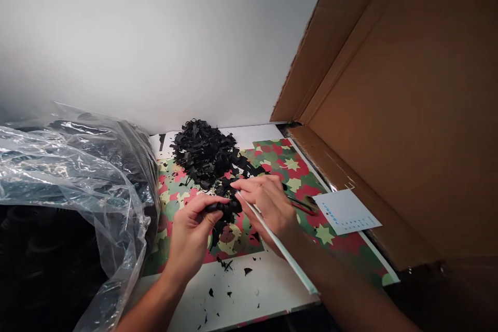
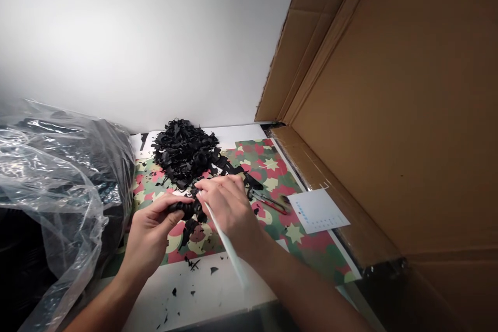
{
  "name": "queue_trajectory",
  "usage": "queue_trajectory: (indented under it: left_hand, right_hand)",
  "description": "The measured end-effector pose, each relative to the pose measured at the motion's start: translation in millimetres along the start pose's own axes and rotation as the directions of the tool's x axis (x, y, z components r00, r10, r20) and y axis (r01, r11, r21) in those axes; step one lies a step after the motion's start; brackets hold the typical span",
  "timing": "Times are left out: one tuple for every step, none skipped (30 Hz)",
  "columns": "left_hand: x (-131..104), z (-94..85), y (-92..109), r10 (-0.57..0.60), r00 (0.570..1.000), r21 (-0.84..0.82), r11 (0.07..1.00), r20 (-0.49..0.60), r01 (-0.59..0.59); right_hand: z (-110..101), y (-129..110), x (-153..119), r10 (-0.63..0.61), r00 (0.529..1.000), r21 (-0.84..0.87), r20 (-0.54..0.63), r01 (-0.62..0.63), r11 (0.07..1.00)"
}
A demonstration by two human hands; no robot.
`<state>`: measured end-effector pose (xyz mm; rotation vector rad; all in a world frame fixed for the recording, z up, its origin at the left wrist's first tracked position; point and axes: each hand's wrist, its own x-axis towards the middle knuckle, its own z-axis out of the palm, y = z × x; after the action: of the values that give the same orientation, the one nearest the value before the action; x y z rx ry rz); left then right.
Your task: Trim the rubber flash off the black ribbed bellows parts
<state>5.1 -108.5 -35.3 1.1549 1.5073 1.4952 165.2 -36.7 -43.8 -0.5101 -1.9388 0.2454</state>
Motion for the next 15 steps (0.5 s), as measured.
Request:
queue_trajectory:
  left_hand:
    - [0.2, -0.7, -1.2, -0.015, 1.0, -0.029, 0.999, 0.008, 0.016]
    - [0.4, -1.3, -2.5, -0.033, 0.999, -0.069, 0.997, 0.02, 0.035]
    - [0.8, -1.6, -3.9, -0.052, 0.998, -0.117, 0.992, 0.033, 0.056]
    - [1.2, -1.8, -5.3, -0.071, 0.997, -0.165, 0.983, 0.042, 0.078]
    - [1.6, -1.8, -6.4, -0.089, 0.995, -0.206, 0.974, 0.046, 0.097]
    - [2.1, -1.7, -7.3, -0.1, 0.994, -0.237, 0.966, 0.039, 0.107]
    - [2.6, -1.5, -7.8, -0.105, 0.994, -0.251, 0.962, 0.026, 0.108]
    - [3.1, -1.3, -7.9, -0.103, 0.995, -0.25, 0.963, 0.013, 0.103]
    - [3.4, -1.0, -7.5, -0.09, 0.996, -0.237, 0.967, 0.003, 0.088]
    - [3.7, -0.7, -6.8, -0.068, 0.998, -0.221, 0.973, -0.002, 0.066]
    - [3.7, -0.3, -5.9, -0.042, 0.999, -0.204, 0.978, -0.002, 0.041]
    - [3.6, 0.0, -4.8, -0.016, 1.0, -0.187, 0.982, 0.001, 0.016]
    - [3.3, 0.4, -3.6, 0.007, 1.0, -0.17, 0.985, 0.006, -0.006]
    - [2.9, 0.6, -2.6, 0.027, 1.0, -0.154, 0.988, 0.012, -0.024]
    - [2.3, 0.8, -1.7, 0.041, 0.999, -0.134, 0.99, 0.018, -0.038]
  right_hand:
    - [-0.8, 0.5, 0.6, 0.05, 0.999, 0.048, -0.017, -0.049, 0.998]
    - [-1.8, 0.5, 1.2, 0.121, 0.992, 0.108, -0.019, -0.118, 0.987]
    - [-2.8, 0.1, 1.7, 0.208, 0.978, 0.177, -0.007, -0.204, 0.963]
    - [-3.8, -0.4, 1.9, 0.3, 0.954, 0.246, 0.016, -0.294, 0.924]
    - [-4.6, -0.9, 1.9, 0.379, 0.924, 0.309, 0.044, -0.374, 0.875]
    - [-5.1, -1.1, 1.6, 0.437, 0.897, 0.364, 0.066, -0.429, 0.826]
    - [-5.4, -1.1, 1.1, 0.471, 0.878, 0.41, 0.087, -0.462, 0.786]
    - [-5.6, -1.0, 0.5, 0.487, 0.867, 0.446, 0.106, -0.479, 0.756]
    - [-5.6, -1.0, -0.1, 0.493, 0.861, 0.476, 0.122, -0.487, 0.733]
    - [-5.8, -1.2, -0.5, 0.491, 0.86, 0.501, 0.141, -0.49, 0.714]
    - [-6.0, -1.6, -0.8, 0.484, 0.859, 0.521, 0.166, -0.493, 0.697]
    - [-6.4, -2.3, -0.9, 0.475, 0.859, 0.536, 0.192, -0.498, 0.682]
    - [-7.0, -3.3, -0.8, 0.464, 0.857, 0.549, 0.222, -0.503, 0.668]
    - [-7.6, -4.4, -0.5, 0.453, 0.855, 0.558, 0.253, -0.512, 0.653]
    - [-8.3, -5.6, -0.2, 0.443, 0.851, 0.566, 0.282, -0.521, 0.639]
